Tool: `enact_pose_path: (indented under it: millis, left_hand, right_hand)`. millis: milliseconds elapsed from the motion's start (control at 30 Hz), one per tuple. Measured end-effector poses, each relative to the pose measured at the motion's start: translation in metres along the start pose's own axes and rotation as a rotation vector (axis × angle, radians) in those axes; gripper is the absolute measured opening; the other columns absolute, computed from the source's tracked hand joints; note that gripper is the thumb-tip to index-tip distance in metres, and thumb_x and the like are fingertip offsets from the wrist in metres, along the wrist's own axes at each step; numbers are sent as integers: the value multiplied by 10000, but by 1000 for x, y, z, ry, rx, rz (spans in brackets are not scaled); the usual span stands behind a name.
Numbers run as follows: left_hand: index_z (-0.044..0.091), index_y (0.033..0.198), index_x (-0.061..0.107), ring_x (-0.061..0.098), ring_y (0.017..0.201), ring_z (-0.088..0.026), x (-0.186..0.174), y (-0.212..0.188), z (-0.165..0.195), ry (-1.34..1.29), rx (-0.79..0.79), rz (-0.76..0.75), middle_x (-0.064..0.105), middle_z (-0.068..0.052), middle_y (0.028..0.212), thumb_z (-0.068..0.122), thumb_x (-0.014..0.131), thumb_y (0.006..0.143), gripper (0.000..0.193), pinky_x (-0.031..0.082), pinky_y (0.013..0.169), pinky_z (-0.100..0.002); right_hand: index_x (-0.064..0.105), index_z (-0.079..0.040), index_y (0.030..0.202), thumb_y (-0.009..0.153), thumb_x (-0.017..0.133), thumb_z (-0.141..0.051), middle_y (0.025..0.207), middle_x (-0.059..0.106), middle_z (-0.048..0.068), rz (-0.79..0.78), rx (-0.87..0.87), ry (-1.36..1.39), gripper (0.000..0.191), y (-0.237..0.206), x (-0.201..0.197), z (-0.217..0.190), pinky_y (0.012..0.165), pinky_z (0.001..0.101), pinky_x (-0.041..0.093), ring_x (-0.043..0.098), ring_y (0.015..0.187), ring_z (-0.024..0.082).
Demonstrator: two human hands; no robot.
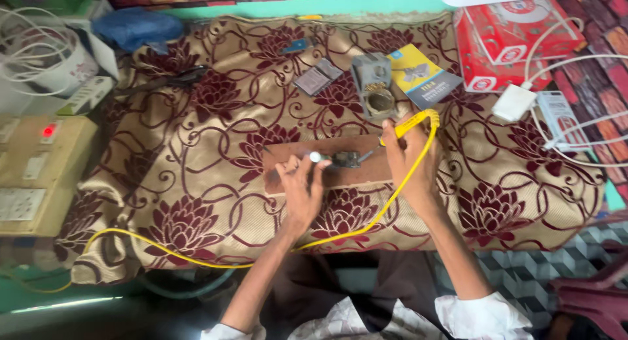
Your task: The person uses a soldering iron and solder wire to solder components on a small circuit board placed on a wooden block. The person repeatedly applies heat and solder to different points on the board while holding it steady with the other hand.
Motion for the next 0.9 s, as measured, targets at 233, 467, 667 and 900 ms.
enact_pose_path:
  millis: [233, 467, 667, 900]
  left_hand:
    - [148, 1020, 761, 423, 689, -201, 2, 0, -5, 9, -43, -19, 435, -60, 655, 152, 611, 979, 156, 267, 898, -378]
    - [163, 1013, 761, 412, 709, -175, 4, -2, -4, 31, -10, -3, 413, -15, 640, 167, 617, 973, 149, 254, 870, -388]
    - [180, 1011, 774, 401, 703, -170, 9, -2, -15, 30, -56, 3, 395, -8, 608, 199, 617, 994, 159, 255, 898, -389]
    - [194, 1021, 783, 410, 721, -163, 7, -5, -12, 25, -43, 22, 399, -15, 644, 218, 638, 979, 153, 259, 887, -380]
  right_hand:
    - [558, -47, 855, 1066, 587, -205, 639, 581, 57, -21, 359, 85, 266, -38, -15, 62, 463, 299, 355, 461, 507, 111]
    - [493, -43, 969, 1104, 509, -222, 740, 603, 66, 118, 258, 394, 225, -67, -20, 87, 437, 218, 372, 470, 498, 62]
    - [423, -29, 1195, 1147, 489, -168, 836, 631, 101, 225, 216, 518, 161, -56, -21, 132, 536, 199, 439, 582, 629, 94]
    - [429, 25, 1244, 1132, 523, -123, 969, 651, 145, 184, 152, 473, 208, -30, 4, 146, 585, 205, 470, 612, 686, 118]
Point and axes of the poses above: each hand's wrist, its own y-axis towards the middle knuckle, its own x-axis out of the palm, z = x × y, the point moved 10 cm from there along y, towards the middle knuckle
